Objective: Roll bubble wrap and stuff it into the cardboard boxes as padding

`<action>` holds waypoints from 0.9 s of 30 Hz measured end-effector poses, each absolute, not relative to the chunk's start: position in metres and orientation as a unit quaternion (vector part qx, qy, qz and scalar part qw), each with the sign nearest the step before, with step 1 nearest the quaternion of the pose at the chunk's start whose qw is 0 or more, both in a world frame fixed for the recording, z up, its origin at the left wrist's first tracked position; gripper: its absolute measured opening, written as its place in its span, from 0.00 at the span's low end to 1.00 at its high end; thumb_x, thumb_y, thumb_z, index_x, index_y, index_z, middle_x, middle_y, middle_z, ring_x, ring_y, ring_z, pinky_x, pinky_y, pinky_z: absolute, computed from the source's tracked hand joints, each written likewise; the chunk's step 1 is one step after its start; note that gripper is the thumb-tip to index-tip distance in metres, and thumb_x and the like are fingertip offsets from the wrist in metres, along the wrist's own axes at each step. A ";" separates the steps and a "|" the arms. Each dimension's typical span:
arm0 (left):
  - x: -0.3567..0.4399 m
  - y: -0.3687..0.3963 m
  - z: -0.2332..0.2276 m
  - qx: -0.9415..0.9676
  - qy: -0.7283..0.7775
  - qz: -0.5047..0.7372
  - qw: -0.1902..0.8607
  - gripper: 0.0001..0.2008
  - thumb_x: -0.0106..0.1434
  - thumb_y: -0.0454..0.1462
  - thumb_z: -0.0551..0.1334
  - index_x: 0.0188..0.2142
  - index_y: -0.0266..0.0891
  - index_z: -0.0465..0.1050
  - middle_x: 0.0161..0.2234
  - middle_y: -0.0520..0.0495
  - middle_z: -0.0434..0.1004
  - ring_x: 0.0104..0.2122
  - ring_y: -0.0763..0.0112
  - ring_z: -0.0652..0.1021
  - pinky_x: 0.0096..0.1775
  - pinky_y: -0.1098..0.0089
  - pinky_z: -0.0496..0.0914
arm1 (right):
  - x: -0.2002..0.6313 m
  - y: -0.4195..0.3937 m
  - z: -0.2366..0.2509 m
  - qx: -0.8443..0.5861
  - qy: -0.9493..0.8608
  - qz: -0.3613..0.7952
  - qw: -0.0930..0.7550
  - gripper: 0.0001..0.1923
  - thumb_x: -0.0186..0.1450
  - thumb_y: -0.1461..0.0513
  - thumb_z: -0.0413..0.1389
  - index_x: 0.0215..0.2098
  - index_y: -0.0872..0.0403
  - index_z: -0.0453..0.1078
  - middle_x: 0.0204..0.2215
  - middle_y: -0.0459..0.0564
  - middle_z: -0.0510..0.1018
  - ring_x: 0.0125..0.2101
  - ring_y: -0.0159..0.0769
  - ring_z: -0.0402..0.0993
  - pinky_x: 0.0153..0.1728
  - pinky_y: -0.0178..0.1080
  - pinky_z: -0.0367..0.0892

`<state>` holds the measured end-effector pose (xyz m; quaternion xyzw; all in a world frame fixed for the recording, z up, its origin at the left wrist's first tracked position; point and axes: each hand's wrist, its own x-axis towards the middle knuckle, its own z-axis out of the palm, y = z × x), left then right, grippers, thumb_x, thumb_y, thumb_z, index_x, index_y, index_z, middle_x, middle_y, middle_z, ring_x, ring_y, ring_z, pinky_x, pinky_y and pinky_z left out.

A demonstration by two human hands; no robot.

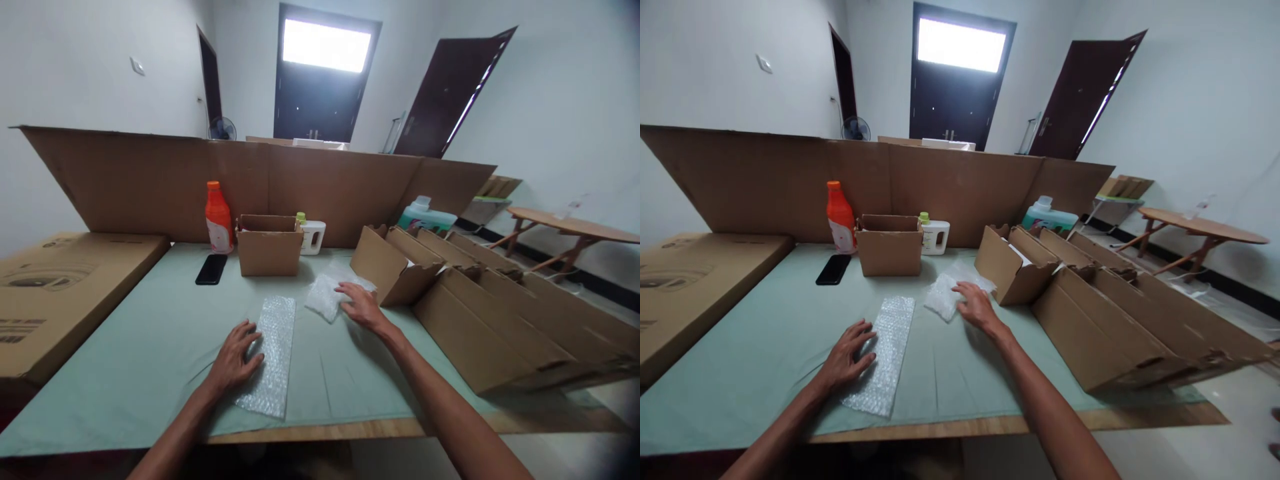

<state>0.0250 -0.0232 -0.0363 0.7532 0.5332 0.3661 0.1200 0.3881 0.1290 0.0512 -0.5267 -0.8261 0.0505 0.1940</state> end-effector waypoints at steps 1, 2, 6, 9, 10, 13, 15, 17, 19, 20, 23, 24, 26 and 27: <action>0.024 -0.023 -0.035 0.752 0.535 0.365 0.121 0.20 0.59 0.40 0.62 0.51 0.39 0.77 0.57 0.33 0.74 0.62 0.44 0.69 0.59 0.40 0.65 | 0.377 0.123 0.046 -0.514 -0.835 0.056 0.189 0.29 0.56 0.70 0.57 0.56 0.48 0.74 0.62 0.54 0.71 0.62 0.48 0.64 0.62 0.51 0.57; 0.024 -0.022 -0.034 0.751 0.537 0.364 0.122 0.20 0.59 0.40 0.62 0.51 0.38 0.77 0.57 0.32 0.74 0.62 0.44 0.69 0.60 0.41 0.65 | 0.366 0.119 0.041 -0.503 -0.841 0.062 0.187 0.31 0.54 0.71 0.58 0.56 0.48 0.75 0.62 0.54 0.71 0.63 0.48 0.63 0.62 0.51 0.56; 0.022 -0.022 -0.030 0.750 0.546 0.353 0.118 0.19 0.58 0.37 0.62 0.48 0.36 0.79 0.56 0.32 0.75 0.61 0.44 0.69 0.60 0.43 0.66 | 0.334 0.121 0.034 -0.498 -0.833 0.080 0.228 0.17 0.58 0.71 0.56 0.40 0.51 0.81 0.54 0.59 0.78 0.60 0.52 0.67 0.59 0.56 0.58; 0.023 -0.023 -0.029 0.749 0.551 0.349 0.116 0.16 0.57 0.37 0.63 0.44 0.37 0.81 0.55 0.34 0.76 0.61 0.44 0.70 0.60 0.43 0.66 | 0.328 0.127 0.044 -0.499 -0.809 0.093 0.297 0.14 0.64 0.67 0.52 0.39 0.52 0.80 0.52 0.59 0.80 0.57 0.51 0.71 0.57 0.57 0.62; 0.023 -0.023 -0.029 0.748 0.552 0.349 0.117 0.15 0.57 0.36 0.63 0.44 0.38 0.81 0.55 0.35 0.76 0.61 0.44 0.69 0.60 0.43 0.66 | 0.328 0.126 0.049 -0.494 -0.802 0.102 0.320 0.15 0.66 0.65 0.50 0.41 0.52 0.80 0.52 0.58 0.80 0.56 0.49 0.72 0.57 0.56 0.63; 0.022 -0.023 -0.030 0.744 0.557 0.352 0.117 0.15 0.56 0.36 0.64 0.43 0.39 0.81 0.56 0.37 0.76 0.62 0.45 0.69 0.61 0.43 0.65 | 0.325 0.110 0.065 -0.462 -0.793 0.141 0.370 0.18 0.71 0.61 0.47 0.49 0.52 0.77 0.51 0.54 0.81 0.53 0.44 0.75 0.55 0.49 0.68; 0.022 -0.022 -0.030 0.741 0.559 0.353 0.115 0.15 0.57 0.36 0.64 0.44 0.39 0.80 0.56 0.38 0.76 0.62 0.46 0.69 0.61 0.44 0.65 | 0.317 0.092 0.069 -0.434 -0.796 0.172 0.385 0.18 0.72 0.58 0.46 0.51 0.52 0.76 0.49 0.52 0.82 0.50 0.41 0.77 0.52 0.45 0.70; 0.021 -0.022 -0.029 0.741 0.560 0.354 0.109 0.15 0.57 0.36 0.63 0.45 0.39 0.80 0.55 0.37 0.76 0.61 0.47 0.70 0.60 0.44 0.66 | 0.303 0.073 0.065 -0.405 -0.805 0.200 0.385 0.17 0.72 0.57 0.48 0.50 0.52 0.76 0.47 0.51 0.83 0.48 0.40 0.79 0.51 0.43 0.72; 0.021 -0.022 -0.028 0.743 0.560 0.353 0.100 0.15 0.58 0.36 0.63 0.45 0.38 0.80 0.54 0.36 0.76 0.60 0.47 0.71 0.59 0.45 0.67 | 0.284 0.058 0.054 -0.377 -0.818 0.223 0.372 0.15 0.71 0.58 0.50 0.47 0.51 0.78 0.44 0.51 0.84 0.46 0.40 0.80 0.50 0.44 0.72; 0.021 -0.023 -0.027 0.745 0.559 0.351 0.096 0.15 0.58 0.36 0.63 0.45 0.37 0.80 0.54 0.36 0.77 0.60 0.47 0.71 0.59 0.45 0.68 | 0.274 0.053 0.047 -0.365 -0.826 0.232 0.361 0.14 0.70 0.60 0.51 0.45 0.51 0.79 0.43 0.51 0.84 0.45 0.40 0.80 0.50 0.45 0.73; 0.022 -0.025 -0.025 0.754 0.553 0.342 0.085 0.16 0.57 0.35 0.63 0.45 0.37 0.80 0.54 0.35 0.77 0.60 0.47 0.71 0.59 0.44 0.68 | 0.251 0.045 0.027 -0.330 -0.851 0.256 0.319 0.12 0.66 0.64 0.54 0.39 0.51 0.80 0.41 0.52 0.85 0.44 0.41 0.81 0.51 0.48 0.72; 0.023 -0.026 -0.025 0.759 0.551 0.338 0.084 0.16 0.56 0.35 0.64 0.45 0.37 0.80 0.55 0.35 0.77 0.60 0.46 0.71 0.59 0.44 0.68 | 0.248 0.044 0.023 -0.317 -0.859 0.264 0.302 0.11 0.65 0.64 0.55 0.39 0.51 0.81 0.41 0.52 0.85 0.45 0.41 0.81 0.52 0.48 0.72; 0.024 -0.029 -0.023 0.765 0.547 0.330 0.081 0.16 0.55 0.35 0.64 0.44 0.37 0.80 0.55 0.36 0.77 0.60 0.46 0.71 0.59 0.45 0.68 | 0.250 0.044 0.021 -0.298 -0.873 0.276 0.271 0.11 0.62 0.65 0.58 0.41 0.50 0.81 0.44 0.50 0.85 0.47 0.41 0.80 0.52 0.47 0.73; 0.025 -0.031 -0.022 0.767 0.547 0.326 0.080 0.16 0.55 0.34 0.64 0.44 0.37 0.80 0.55 0.36 0.77 0.60 0.46 0.71 0.59 0.45 0.68 | 0.254 0.046 0.023 -0.294 -0.877 0.279 0.259 0.12 0.62 0.65 0.58 0.42 0.49 0.80 0.45 0.50 0.84 0.48 0.41 0.80 0.52 0.46 0.73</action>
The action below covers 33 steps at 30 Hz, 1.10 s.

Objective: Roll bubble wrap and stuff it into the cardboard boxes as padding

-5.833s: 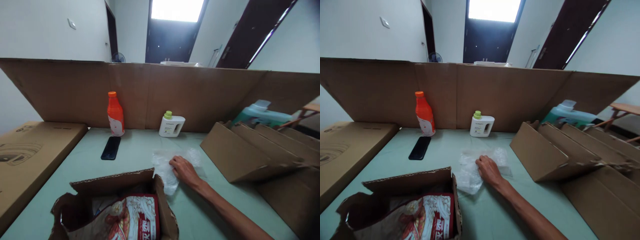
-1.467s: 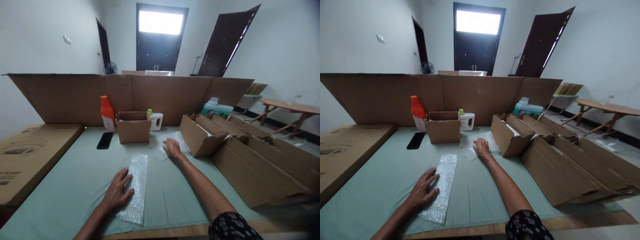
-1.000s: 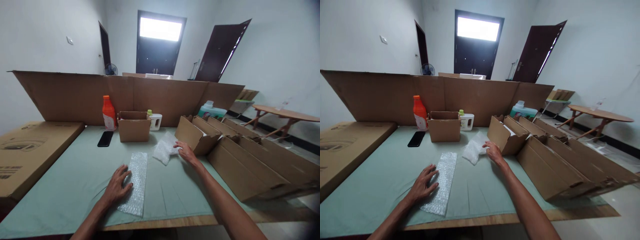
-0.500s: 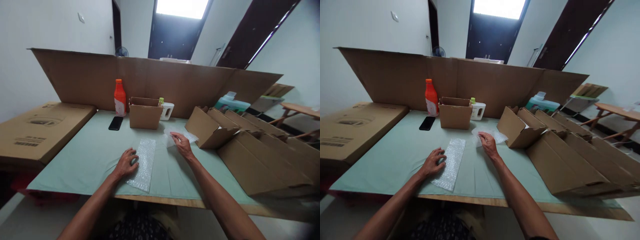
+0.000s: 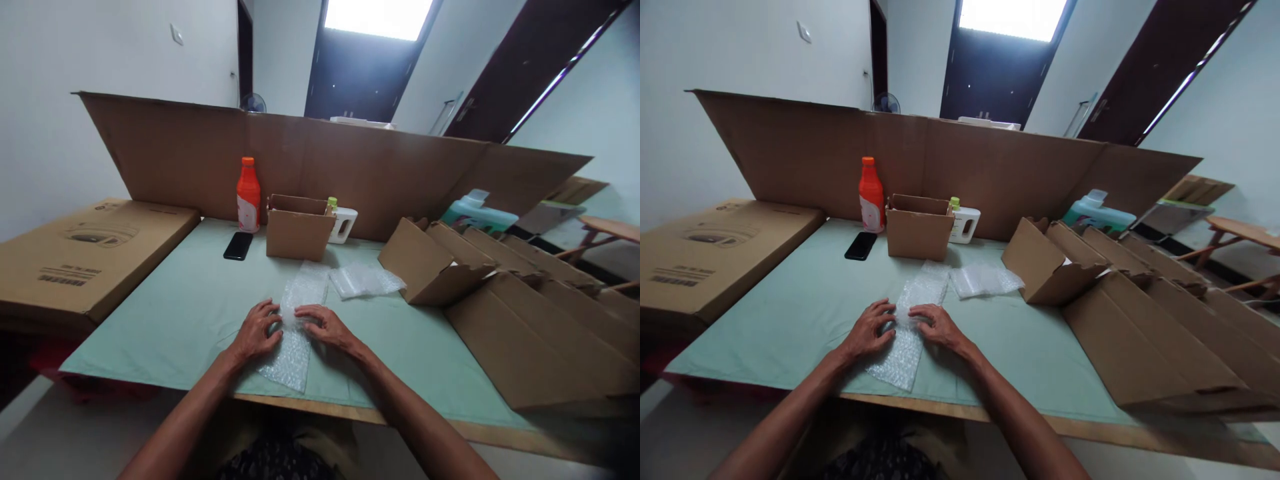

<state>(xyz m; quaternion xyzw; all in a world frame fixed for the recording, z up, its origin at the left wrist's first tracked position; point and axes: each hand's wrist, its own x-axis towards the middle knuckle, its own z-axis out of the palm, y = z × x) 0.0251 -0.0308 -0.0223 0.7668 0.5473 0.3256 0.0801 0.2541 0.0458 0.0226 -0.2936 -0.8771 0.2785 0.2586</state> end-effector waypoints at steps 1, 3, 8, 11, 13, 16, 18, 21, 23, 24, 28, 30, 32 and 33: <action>0.026 -0.033 -0.021 0.768 0.549 0.321 0.078 0.15 0.56 0.34 0.64 0.44 0.37 0.80 0.55 0.36 0.77 0.60 0.46 0.71 0.59 0.45 0.68 | 0.260 0.049 0.025 -0.295 -0.879 0.278 0.250 0.13 0.62 0.64 0.58 0.44 0.49 0.80 0.47 0.50 0.84 0.49 0.41 0.79 0.52 0.46 0.73; 0.030 -0.037 -0.019 0.769 0.553 0.311 0.073 0.15 0.57 0.33 0.62 0.44 0.37 0.80 0.54 0.36 0.77 0.60 0.46 0.71 0.58 0.44 0.68 | 0.271 0.059 0.030 -0.315 -0.878 0.264 0.245 0.13 0.65 0.61 0.57 0.46 0.48 0.79 0.49 0.51 0.82 0.51 0.42 0.78 0.52 0.47 0.72; 0.041 -0.048 -0.010 0.778 0.558 0.283 0.056 0.14 0.59 0.32 0.62 0.45 0.35 0.78 0.54 0.34 0.77 0.59 0.43 0.71 0.58 0.42 0.68 | 0.277 0.099 0.021 -0.396 -0.863 0.192 0.246 0.18 0.67 0.56 0.55 0.53 0.52 0.76 0.58 0.60 0.75 0.59 0.51 0.70 0.60 0.59 0.63; 0.046 -0.053 -0.007 0.783 0.559 0.269 0.044 0.13 0.59 0.31 0.62 0.44 0.34 0.77 0.54 0.33 0.75 0.59 0.42 0.71 0.58 0.43 0.69 | 0.263 0.107 0.007 -0.403 -0.871 0.166 0.227 0.22 0.67 0.56 0.56 0.58 0.54 0.72 0.61 0.63 0.71 0.62 0.54 0.66 0.61 0.61 0.60; 0.047 -0.056 -0.007 0.784 0.561 0.263 0.030 0.13 0.60 0.31 0.62 0.44 0.34 0.77 0.55 0.32 0.75 0.59 0.42 0.70 0.58 0.43 0.69 | 0.255 0.104 0.001 -0.385 -0.885 0.159 0.207 0.24 0.67 0.55 0.57 0.59 0.53 0.71 0.62 0.62 0.70 0.63 0.53 0.64 0.61 0.60 0.60; 0.048 -0.058 -0.010 0.784 0.561 0.265 0.018 0.13 0.61 0.32 0.61 0.45 0.35 0.76 0.56 0.34 0.74 0.59 0.44 0.70 0.58 0.44 0.69 | 0.250 0.097 0.000 -0.350 -0.905 0.155 0.185 0.23 0.69 0.55 0.55 0.61 0.52 0.70 0.64 0.60 0.68 0.64 0.50 0.62 0.63 0.57 0.59; 0.048 -0.058 -0.013 0.782 0.561 0.270 0.017 0.13 0.61 0.32 0.61 0.46 0.36 0.76 0.56 0.35 0.74 0.59 0.45 0.70 0.58 0.43 0.69 | 0.250 0.095 0.002 -0.331 -0.914 0.151 0.180 0.23 0.70 0.57 0.54 0.62 0.53 0.68 0.65 0.61 0.66 0.65 0.49 0.60 0.64 0.57 0.58; 0.048 -0.059 -0.015 0.780 0.561 0.277 0.018 0.13 0.62 0.33 0.60 0.46 0.37 0.75 0.56 0.35 0.74 0.59 0.45 0.71 0.58 0.42 0.69 | 0.248 0.096 0.002 -0.304 -0.923 0.153 0.179 0.23 0.70 0.58 0.53 0.62 0.55 0.68 0.65 0.61 0.66 0.66 0.48 0.59 0.65 0.56 0.57; 0.048 -0.059 -0.015 0.778 0.560 0.282 0.020 0.12 0.62 0.33 0.60 0.46 0.38 0.75 0.56 0.35 0.74 0.59 0.46 0.71 0.57 0.41 0.69 | 0.245 0.098 0.000 -0.289 -0.927 0.158 0.181 0.23 0.70 0.59 0.53 0.62 0.54 0.68 0.65 0.60 0.66 0.66 0.47 0.59 0.65 0.55 0.57; 0.048 -0.059 -0.015 0.778 0.560 0.284 0.021 0.12 0.62 0.33 0.60 0.46 0.38 0.75 0.56 0.36 0.74 0.59 0.47 0.71 0.58 0.42 0.69 | 0.243 0.098 -0.001 -0.283 -0.927 0.161 0.184 0.22 0.71 0.59 0.53 0.62 0.54 0.67 0.65 0.60 0.66 0.66 0.46 0.59 0.65 0.55 0.57; 0.048 -0.060 -0.013 0.774 0.565 0.282 0.029 0.11 0.62 0.33 0.60 0.45 0.39 0.74 0.57 0.37 0.74 0.60 0.48 0.70 0.59 0.43 0.68 | 0.238 0.098 -0.007 -0.277 -0.925 0.168 0.198 0.24 0.71 0.59 0.51 0.64 0.54 0.65 0.66 0.61 0.65 0.67 0.46 0.58 0.66 0.55 0.57; 0.048 -0.060 -0.014 0.773 0.568 0.283 0.034 0.11 0.62 0.34 0.60 0.45 0.39 0.74 0.58 0.37 0.73 0.60 0.48 0.70 0.59 0.43 0.67 | 0.236 0.098 -0.008 -0.280 -0.923 0.167 0.203 0.24 0.72 0.59 0.51 0.65 0.55 0.63 0.66 0.62 0.64 0.67 0.46 0.57 0.66 0.56 0.57; 0.049 -0.060 -0.016 0.771 0.567 0.287 0.037 0.11 0.62 0.34 0.60 0.45 0.39 0.74 0.58 0.37 0.74 0.60 0.48 0.70 0.59 0.43 0.67 | 0.235 0.099 -0.008 -0.284 -0.922 0.163 0.205 0.25 0.72 0.60 0.50 0.66 0.56 0.61 0.67 0.62 0.63 0.67 0.45 0.57 0.66 0.55 0.57; 0.049 -0.060 -0.017 0.770 0.567 0.292 0.039 0.11 0.62 0.34 0.60 0.45 0.40 0.74 0.58 0.37 0.73 0.60 0.48 0.70 0.59 0.43 0.67 | 0.235 0.100 -0.007 -0.286 -0.922 0.160 0.204 0.25 0.72 0.60 0.50 0.66 0.56 0.61 0.67 0.61 0.64 0.67 0.45 0.57 0.66 0.55 0.57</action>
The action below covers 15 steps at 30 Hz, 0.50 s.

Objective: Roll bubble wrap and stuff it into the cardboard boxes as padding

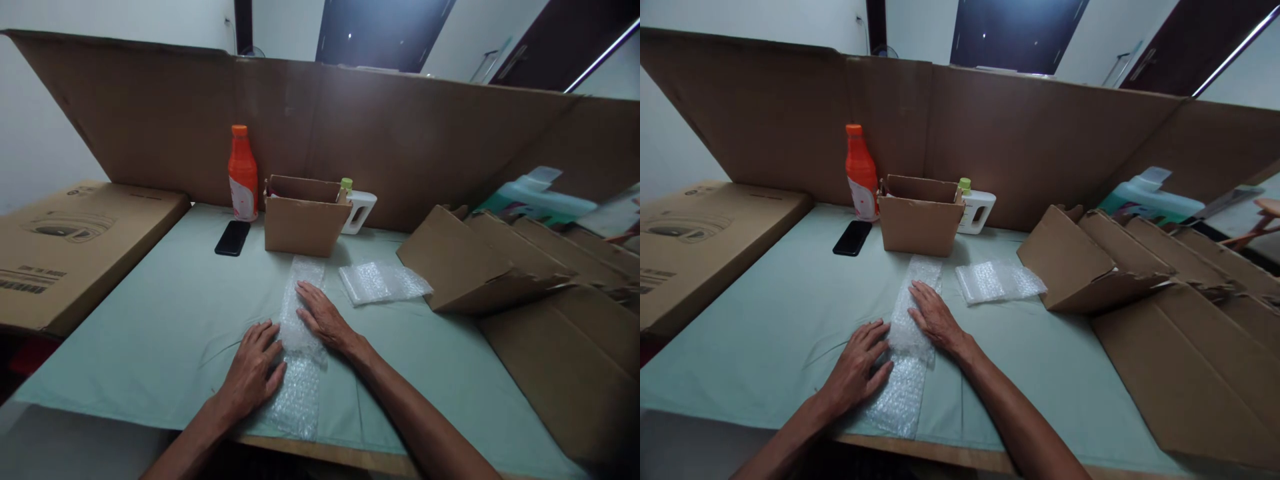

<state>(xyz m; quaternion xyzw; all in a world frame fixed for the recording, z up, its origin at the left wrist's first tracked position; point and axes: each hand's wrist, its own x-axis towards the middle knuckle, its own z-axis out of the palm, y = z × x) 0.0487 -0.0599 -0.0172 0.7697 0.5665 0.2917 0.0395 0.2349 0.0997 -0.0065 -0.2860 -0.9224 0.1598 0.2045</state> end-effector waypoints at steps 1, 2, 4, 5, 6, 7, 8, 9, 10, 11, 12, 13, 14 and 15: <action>0.049 -0.060 -0.018 0.766 0.567 0.299 0.040 0.12 0.62 0.34 0.60 0.45 0.40 0.74 0.58 0.37 0.73 0.60 0.48 0.70 0.59 0.43 0.67 | 0.235 0.100 -0.005 -0.289 -0.922 0.156 0.203 0.25 0.72 0.60 0.51 0.66 0.55 0.62 0.66 0.61 0.64 0.67 0.45 0.58 0.65 0.55 0.58; 0.048 -0.061 -0.019 0.762 0.568 0.307 0.039 0.13 0.62 0.34 0.60 0.47 0.41 0.73 0.58 0.37 0.72 0.60 0.48 0.70 0.59 0.43 0.67 | 0.235 0.101 -0.003 -0.292 -0.922 0.152 0.202 0.25 0.71 0.59 0.51 0.65 0.54 0.63 0.66 0.60 0.64 0.67 0.46 0.58 0.65 0.55 0.58; 0.046 -0.063 -0.018 0.754 0.569 0.325 0.040 0.17 0.62 0.36 0.61 0.52 0.40 0.71 0.58 0.36 0.72 0.61 0.47 0.69 0.58 0.43 0.68 | 0.237 0.102 0.002 -0.302 -0.921 0.142 0.200 0.23 0.71 0.59 0.52 0.63 0.53 0.65 0.65 0.61 0.65 0.66 0.49 0.59 0.64 0.57 0.58; 0.045 -0.063 -0.017 0.750 0.570 0.332 0.042 0.20 0.63 0.37 0.62 0.55 0.39 0.69 0.58 0.35 0.72 0.60 0.47 0.69 0.59 0.44 0.68 | 0.238 0.102 0.004 -0.311 -0.919 0.135 0.199 0.23 0.71 0.59 0.52 0.62 0.54 0.67 0.65 0.61 0.66 0.66 0.50 0.58 0.63 0.58 0.58; 0.043 -0.063 -0.014 0.749 0.570 0.335 0.046 0.23 0.63 0.37 0.62 0.58 0.39 0.66 0.57 0.35 0.72 0.60 0.48 0.69 0.59 0.44 0.67 | 0.239 0.102 0.006 -0.323 -0.917 0.125 0.196 0.22 0.71 0.58 0.52 0.62 0.54 0.67 0.65 0.61 0.66 0.66 0.52 0.58 0.63 0.59 0.57; 0.042 -0.062 -0.010 0.749 0.571 0.333 0.051 0.26 0.63 0.36 0.61 0.60 0.39 0.64 0.56 0.36 0.73 0.59 0.49 0.70 0.59 0.45 0.67 | 0.240 0.101 0.007 -0.336 -0.915 0.115 0.193 0.22 0.71 0.58 0.52 0.61 0.54 0.68 0.65 0.62 0.66 0.66 0.53 0.58 0.62 0.59 0.57; 0.041 -0.060 -0.006 0.751 0.572 0.327 0.054 0.27 0.63 0.35 0.61 0.62 0.40 0.62 0.55 0.37 0.73 0.59 0.50 0.70 0.59 0.46 0.67 | 0.241 0.101 0.008 -0.349 -0.912 0.105 0.190 0.21 0.72 0.58 0.52 0.61 0.54 0.68 0.65 0.62 0.66 0.66 0.53 0.58 0.62 0.59 0.57; 0.040 -0.056 -0.001 0.754 0.572 0.318 0.054 0.28 0.62 0.33 0.61 0.62 0.41 0.62 0.54 0.38 0.73 0.58 0.51 0.71 0.59 0.46 0.67 | 0.241 0.100 0.008 -0.360 -0.909 0.098 0.186 0.21 0.72 0.58 0.51 0.61 0.55 0.68 0.64 0.62 0.67 0.65 0.53 0.59 0.61 0.58 0.57; 0.040 -0.051 0.003 0.759 0.571 0.308 0.050 0.28 0.61 0.31 0.60 0.62 0.41 0.64 0.54 0.38 0.73 0.57 0.51 0.71 0.58 0.46 0.67 | 0.241 0.098 0.007 -0.369 -0.906 0.093 0.183 0.21 0.72 0.58 0.51 0.60 0.55 0.68 0.64 0.63 0.67 0.65 0.54 0.59 0.60 0.58 0.57; 0.039 -0.046 0.006 0.767 0.567 0.298 0.042 0.26 0.60 0.30 0.60 0.58 0.42 0.68 0.54 0.38 0.72 0.57 0.50 0.70 0.58 0.46 0.68 | 0.240 0.097 0.006 -0.375 -0.905 0.092 0.181 0.21 0.72 0.58 0.51 0.60 0.56 0.69 0.64 0.63 0.68 0.65 0.54 0.59 0.60 0.57 0.58; 0.040 -0.040 0.009 0.775 0.561 0.291 0.033 0.22 0.60 0.28 0.60 0.53 0.42 0.72 0.55 0.37 0.71 0.57 0.50 0.70 0.57 0.46 0.68 | 0.239 0.096 0.005 -0.377 -0.904 0.094 0.180 0.21 0.72 0.58 0.51 0.60 0.56 0.69 0.63 0.64 0.68 0.64 0.55 0.60 0.60 0.57 0.57; 0.040 -0.034 0.011 0.782 0.553 0.288 0.023 0.18 0.59 0.27 0.59 0.48 0.41 0.75 0.55 0.37 0.71 0.57 0.50 0.69 0.57 0.46 0.68 | 0.237 0.095 0.003 -0.379 -0.903 0.095 0.180 0.20 0.72 0.58 0.52 0.59 0.57 0.69 0.63 0.64 0.68 0.64 0.55 0.59 0.60 0.57 0.57; 0.040 -0.029 0.012 0.787 0.545 0.287 0.013 0.14 0.59 0.26 0.59 0.42 0.41 0.77 0.55 0.37 0.71 0.58 0.50 0.69 0.57 0.46 0.68 | 0.236 0.094 0.002 -0.380 -0.902 0.097 0.181 0.20 0.71 0.58 0.52 0.59 0.57 0.69 0.63 0.64 0.68 0.64 0.56 0.59 0.60 0.57 0.57; 0.039 -0.025 0.012 0.791 0.540 0.288 0.005 0.13 0.60 0.26 0.58 0.39 0.41 0.77 0.55 0.38 0.71 0.58 0.50 0.68 0.58 0.46 0.67 | 0.234 0.094 0.001 -0.381 -0.901 0.099 0.182 0.20 0.71 0.58 0.52 0.59 0.56 0.69 0.63 0.64 0.68 0.64 0.56 0.59 0.60 0.57 0.57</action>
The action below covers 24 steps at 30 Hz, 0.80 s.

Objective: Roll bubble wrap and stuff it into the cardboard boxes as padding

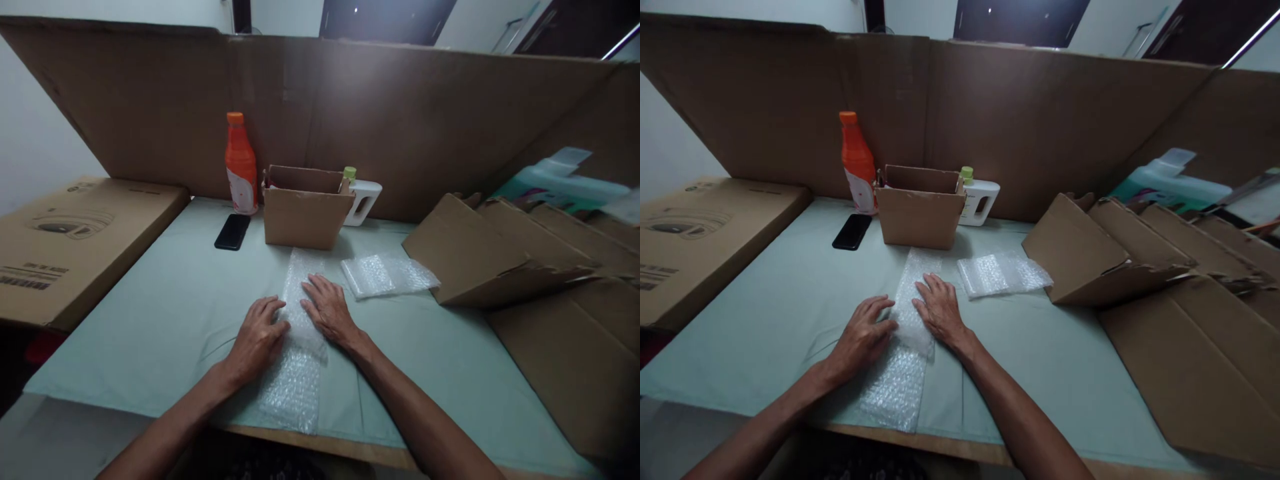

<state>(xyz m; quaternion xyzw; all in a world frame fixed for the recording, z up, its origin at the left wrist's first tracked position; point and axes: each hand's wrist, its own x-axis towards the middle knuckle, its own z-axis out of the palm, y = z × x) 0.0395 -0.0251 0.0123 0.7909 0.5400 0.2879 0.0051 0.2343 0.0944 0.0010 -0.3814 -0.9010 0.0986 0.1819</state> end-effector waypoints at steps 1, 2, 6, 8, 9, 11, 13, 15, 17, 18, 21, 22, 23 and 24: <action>0.039 -0.022 0.012 0.792 0.538 0.289 -0.001 0.12 0.60 0.26 0.58 0.37 0.41 0.76 0.54 0.38 0.72 0.59 0.51 0.68 0.58 0.46 0.67 | 0.234 0.095 0.001 -0.382 -0.900 0.101 0.184 0.20 0.71 0.58 0.52 0.59 0.55 0.69 0.63 0.63 0.68 0.65 0.55 0.59 0.60 0.57 0.57; 0.037 -0.021 0.011 0.792 0.540 0.286 -0.004 0.12 0.60 0.26 0.58 0.37 0.41 0.76 0.54 0.39 0.72 0.59 0.51 0.68 0.58 0.45 0.67 | 0.234 0.096 0.002 -0.383 -0.899 0.103 0.186 0.20 0.71 0.58 0.52 0.59 0.55 0.69 0.63 0.63 0.68 0.65 0.55 0.59 0.60 0.58 0.56; 0.028 -0.027 0.011 0.799 0.548 0.248 0.023 0.15 0.57 0.26 0.60 0.42 0.41 0.76 0.56 0.39 0.71 0.58 0.49 0.69 0.58 0.43 0.66 | 0.255 0.091 0.019 -0.380 -0.897 0.125 0.190 0.21 0.69 0.58 0.53 0.58 0.55 0.70 0.64 0.62 0.67 0.63 0.55 0.61 0.60 0.58 0.58; 0.023 -0.034 0.015 0.804 0.542 0.238 0.051 0.21 0.55 0.26 0.60 0.49 0.41 0.74 0.59 0.37 0.69 0.60 0.48 0.68 0.59 0.43 0.65 | 0.273 0.076 0.035 -0.341 -0.911 0.158 0.172 0.21 0.67 0.59 0.55 0.58 0.53 0.70 0.63 0.60 0.69 0.61 0.53 0.65 0.59 0.58 0.60; 0.021 -0.038 0.019 0.808 0.536 0.238 0.068 0.24 0.55 0.26 0.60 0.52 0.41 0.72 0.61 0.37 0.67 0.61 0.48 0.67 0.60 0.43 0.64 | 0.282 0.064 0.043 -0.311 -0.920 0.178 0.157 0.22 0.66 0.60 0.55 0.59 0.51 0.70 0.62 0.58 0.70 0.60 0.51 0.66 0.58 0.57 0.61; 0.019 -0.043 0.025 0.819 0.511 0.236 0.111 0.28 0.56 0.26 0.59 0.56 0.42 0.70 0.64 0.39 0.65 0.65 0.50 0.63 0.62 0.44 0.63 | 0.295 0.034 0.058 -0.250 -0.938 0.211 0.117 0.24 0.65 0.62 0.56 0.60 0.46 0.69 0.61 0.53 0.72 0.59 0.49 0.68 0.57 0.55 0.63; 0.019 -0.045 0.028 0.834 0.478 0.231 0.152 0.29 0.56 0.26 0.58 0.56 0.44 0.70 0.62 0.42 0.68 0.66 0.53 0.63 0.63 0.46 0.61 | 0.299 0.000 0.064 -0.208 -0.949 0.222 0.079 0.27 0.62 0.65 0.57 0.59 0.46 0.69 0.60 0.53 0.73 0.58 0.48 0.68 0.56 0.54 0.64; 0.021 -0.044 0.027 0.843 0.453 0.225 0.183 0.29 0.55 0.27 0.58 0.56 0.44 0.70 0.58 0.43 0.74 0.64 0.55 0.66 0.63 0.47 0.61 | 0.295 -0.031 0.058 -0.194 -0.956 0.212 0.064 0.26 0.61 0.68 0.56 0.57 0.49 0.70 0.59 0.55 0.74 0.58 0.49 0.68 0.55 0.54 0.65; 0.023 -0.044 0.023 0.840 0.449 0.226 0.206 0.29 0.54 0.28 0.58 0.57 0.42 0.70 0.54 0.42 0.77 0.61 0.55 0.69 0.63 0.47 0.61 | 0.287 -0.052 0.044 -0.206 -0.954 0.197 0.093 0.21 0.62 0.70 0.55 0.52 0.51 0.72 0.57 0.57 0.75 0.56 0.49 0.69 0.54 0.53 0.66; 0.022 -0.044 0.022 0.832 0.455 0.230 0.218 0.29 0.56 0.30 0.59 0.58 0.40 0.70 0.55 0.41 0.77 0.60 0.54 0.70 0.63 0.47 0.61 | 0.284 -0.057 0.037 -0.216 -0.949 0.199 0.118 0.18 0.63 0.70 0.54 0.49 0.51 0.73 0.55 0.56 0.77 0.55 0.48 0.70 0.53 0.52 0.67; 0.015 -0.048 0.024 0.798 0.472 0.259 0.272 0.27 0.63 0.39 0.61 0.62 0.40 0.66 0.59 0.38 0.73 0.62 0.53 0.68 0.62 0.49 0.63 | 0.278 -0.056 0.027 -0.271 -0.898 0.282 0.203 0.11 0.69 0.67 0.52 0.44 0.50 0.74 0.45 0.52 0.82 0.46 0.42 0.75 0.47 0.46 0.70; 0.011 -0.050 0.026 0.786 0.467 0.271 0.301 0.28 0.65 0.42 0.60 0.64 0.42 0.63 0.60 0.40 0.72 0.62 0.54 0.68 0.62 0.50 0.64 | 0.278 -0.051 0.029 -0.302 -0.866 0.329 0.223 0.09 0.70 0.65 0.51 0.42 0.50 0.74 0.40 0.51 0.82 0.41 0.40 0.76 0.44 0.43 0.71; 0.007 -0.052 0.028 0.776 0.455 0.282 0.333 0.29 0.67 0.44 0.57 0.66 0.45 0.60 0.61 0.41 0.71 0.62 0.55 0.69 0.61 0.51 0.65 | 0.277 -0.045 0.032 -0.337 -0.830 0.374 0.239 0.09 0.71 0.63 0.50 0.40 0.50 0.73 0.36 0.49 0.81 0.38 0.38 0.76 0.41 0.40 0.72; 0.005 -0.055 0.030 0.766 0.443 0.294 0.363 0.30 0.69 0.46 0.56 0.68 0.47 0.55 0.62 0.42 0.71 0.62 0.56 0.69 0.61 0.52 0.65 | 0.277 -0.037 0.035 -0.370 -0.795 0.410 0.251 0.10 0.72 0.60 0.50 0.38 0.51 0.73 0.33 0.47 0.80 0.34 0.36 0.76 0.37 0.38 0.71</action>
